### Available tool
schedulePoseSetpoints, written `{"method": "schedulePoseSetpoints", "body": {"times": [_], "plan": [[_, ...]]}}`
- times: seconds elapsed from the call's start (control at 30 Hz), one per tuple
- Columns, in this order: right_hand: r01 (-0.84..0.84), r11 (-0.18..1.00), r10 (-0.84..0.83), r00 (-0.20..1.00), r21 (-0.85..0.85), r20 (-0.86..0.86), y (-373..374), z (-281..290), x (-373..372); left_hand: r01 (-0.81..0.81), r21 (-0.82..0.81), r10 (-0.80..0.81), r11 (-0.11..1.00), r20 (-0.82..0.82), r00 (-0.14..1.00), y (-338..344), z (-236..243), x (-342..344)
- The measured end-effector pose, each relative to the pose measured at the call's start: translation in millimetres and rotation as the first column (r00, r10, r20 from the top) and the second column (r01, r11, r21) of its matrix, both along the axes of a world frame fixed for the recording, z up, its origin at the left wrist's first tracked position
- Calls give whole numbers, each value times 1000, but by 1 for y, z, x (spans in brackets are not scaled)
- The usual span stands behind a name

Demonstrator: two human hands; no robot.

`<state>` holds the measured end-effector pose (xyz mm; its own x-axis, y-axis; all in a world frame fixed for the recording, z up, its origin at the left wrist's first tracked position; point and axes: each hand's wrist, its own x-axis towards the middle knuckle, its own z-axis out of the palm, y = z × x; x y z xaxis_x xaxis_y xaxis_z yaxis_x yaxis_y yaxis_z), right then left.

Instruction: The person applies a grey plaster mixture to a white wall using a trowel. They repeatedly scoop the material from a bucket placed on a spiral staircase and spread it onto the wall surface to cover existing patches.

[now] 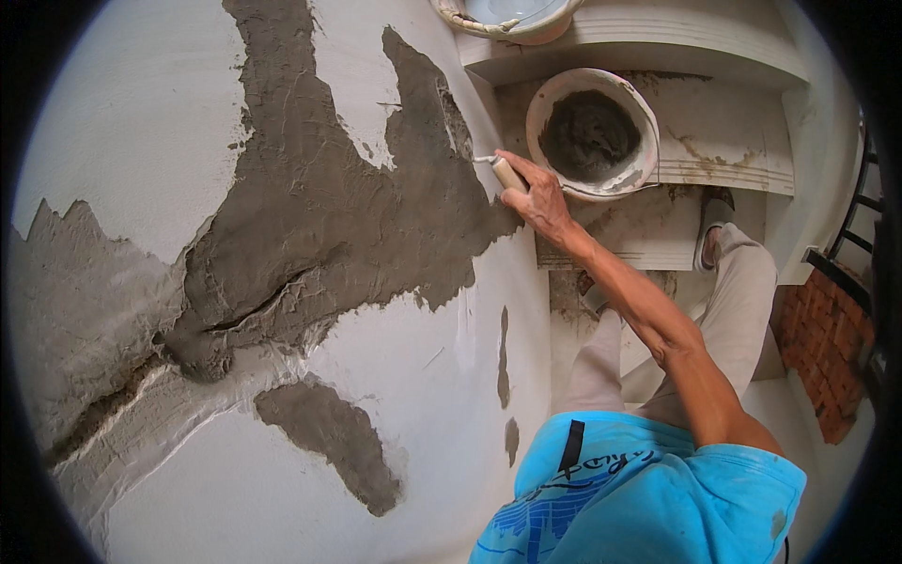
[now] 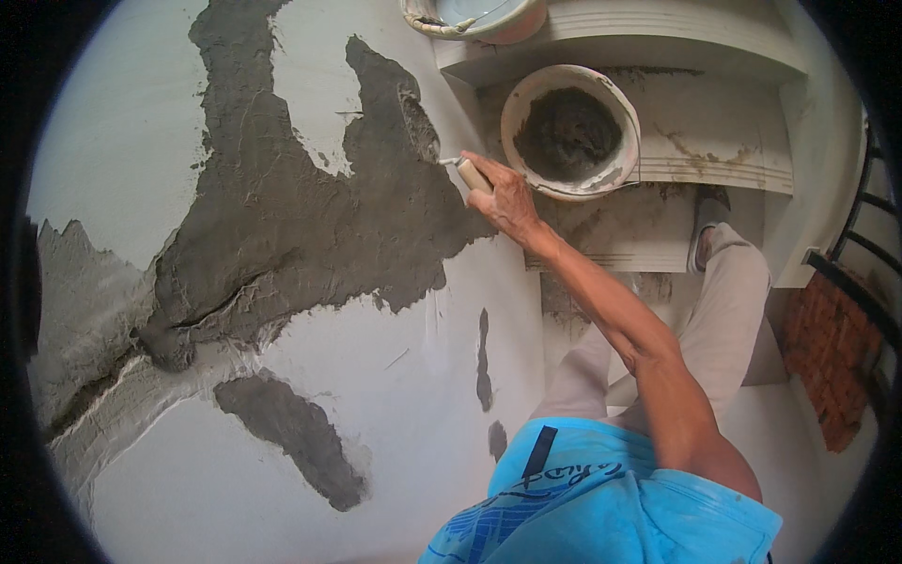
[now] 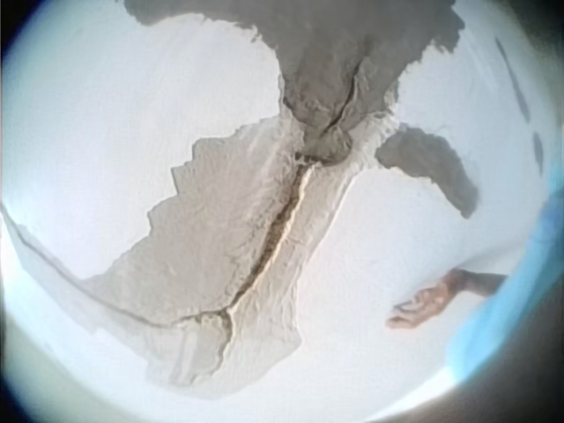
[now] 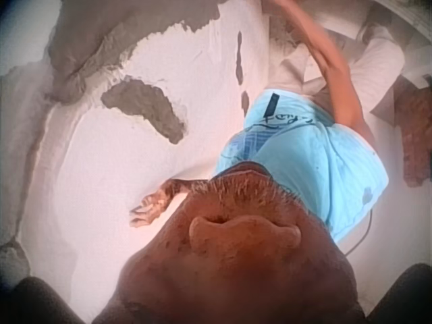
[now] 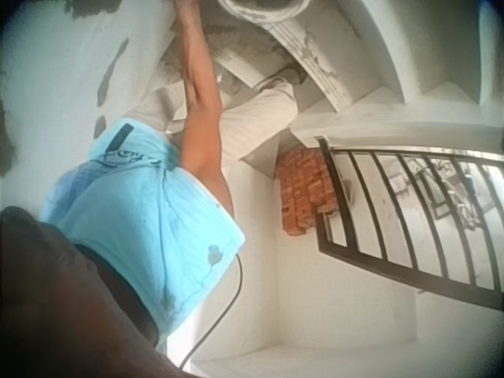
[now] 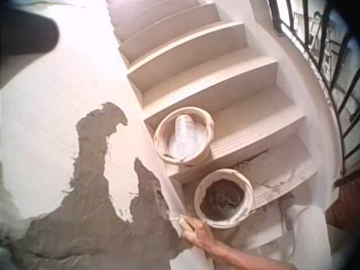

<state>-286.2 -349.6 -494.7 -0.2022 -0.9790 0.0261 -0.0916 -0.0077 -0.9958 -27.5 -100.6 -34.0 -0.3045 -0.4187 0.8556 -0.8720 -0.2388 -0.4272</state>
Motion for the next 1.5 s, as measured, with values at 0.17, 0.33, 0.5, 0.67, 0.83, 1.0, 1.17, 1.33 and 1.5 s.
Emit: {"method": "schedulePoseSetpoints", "body": {"times": [0.17,0.33,0.5,0.67,0.83,1.0,1.17,1.33,1.5], "plan": [[41,998,-42,999,54,4,-14,-20,10,-94,-6,93,996,-9,996,-3,-4,-10],[-9,999,10,1000,43,-28,-12,-25,20,-50,12,50,999,1,999,-5,-5,-11],[-95,985,97,995,146,-7,41,-8,32,-70,13,70,997,9,998,-3,-1,-8],[31,999,-33,998,34,53,44,-14,29,-38,17,38,999,-27,999,-1,-1,-7],[48,996,-49,999,73,4,-15,-12,18,-41,8,41,999,-29,999,-4,-3,-8],[25,998,-21,997,60,-74,-1,-20,33,-28,1,28,1000,-19,999,-4,-3,-7],[-101,986,107,993,131,-42,52,-5,13,-35,-11,34,999,-44,998,-4,-4,-11],[63,996,-62,998,69,-8,6,-10,11,-5,16,6,1000,-57,998,-1,-2,-6],[-20,997,20,1000,79,0,-6,1,19,-116,22,116,993,32,993,-1,-3,-9]]}}
